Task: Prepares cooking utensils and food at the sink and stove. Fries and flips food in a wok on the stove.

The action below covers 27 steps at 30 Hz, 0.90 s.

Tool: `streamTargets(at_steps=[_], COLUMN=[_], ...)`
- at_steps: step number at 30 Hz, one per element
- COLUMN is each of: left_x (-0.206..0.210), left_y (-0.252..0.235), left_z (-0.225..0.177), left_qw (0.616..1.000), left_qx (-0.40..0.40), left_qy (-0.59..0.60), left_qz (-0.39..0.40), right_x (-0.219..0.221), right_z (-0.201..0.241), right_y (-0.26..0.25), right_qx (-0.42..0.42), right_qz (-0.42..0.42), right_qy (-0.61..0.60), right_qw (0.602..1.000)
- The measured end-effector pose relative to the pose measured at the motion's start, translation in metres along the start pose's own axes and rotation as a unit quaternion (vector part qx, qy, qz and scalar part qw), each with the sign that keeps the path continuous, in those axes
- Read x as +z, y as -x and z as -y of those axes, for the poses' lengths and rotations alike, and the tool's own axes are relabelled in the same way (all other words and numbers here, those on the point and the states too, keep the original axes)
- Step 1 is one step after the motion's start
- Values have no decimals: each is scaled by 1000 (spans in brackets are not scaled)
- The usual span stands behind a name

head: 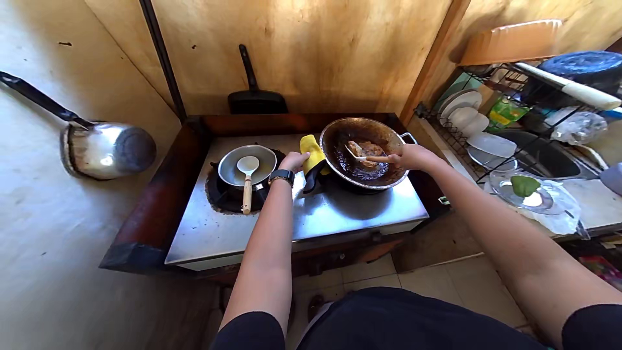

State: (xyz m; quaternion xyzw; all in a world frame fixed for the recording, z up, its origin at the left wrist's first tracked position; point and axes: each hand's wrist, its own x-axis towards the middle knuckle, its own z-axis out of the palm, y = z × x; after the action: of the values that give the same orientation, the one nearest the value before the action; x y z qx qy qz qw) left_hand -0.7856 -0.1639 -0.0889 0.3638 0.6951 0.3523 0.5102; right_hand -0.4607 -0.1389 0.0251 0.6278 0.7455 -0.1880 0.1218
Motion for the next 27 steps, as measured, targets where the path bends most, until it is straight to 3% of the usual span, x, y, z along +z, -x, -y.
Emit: streamTargets(at_steps=[5,14,27], left_x=[-3,-1,2], left_y=[-1,-3,-3], left_z=[2,2,10], left_qw=[1000,1000,999], left_qx=[1,-2,24], left_qy=[-16,0,17], left_qz=[-5,-8,-23], right_x=[-10,-18,-69], right_z=[-16,-27,21], right_y=[10,26,64], right_qx=[-21,-51,-48], right_qz=[16,37,81], right_qy=[-1,110,231], right_qw=[1000,992,968])
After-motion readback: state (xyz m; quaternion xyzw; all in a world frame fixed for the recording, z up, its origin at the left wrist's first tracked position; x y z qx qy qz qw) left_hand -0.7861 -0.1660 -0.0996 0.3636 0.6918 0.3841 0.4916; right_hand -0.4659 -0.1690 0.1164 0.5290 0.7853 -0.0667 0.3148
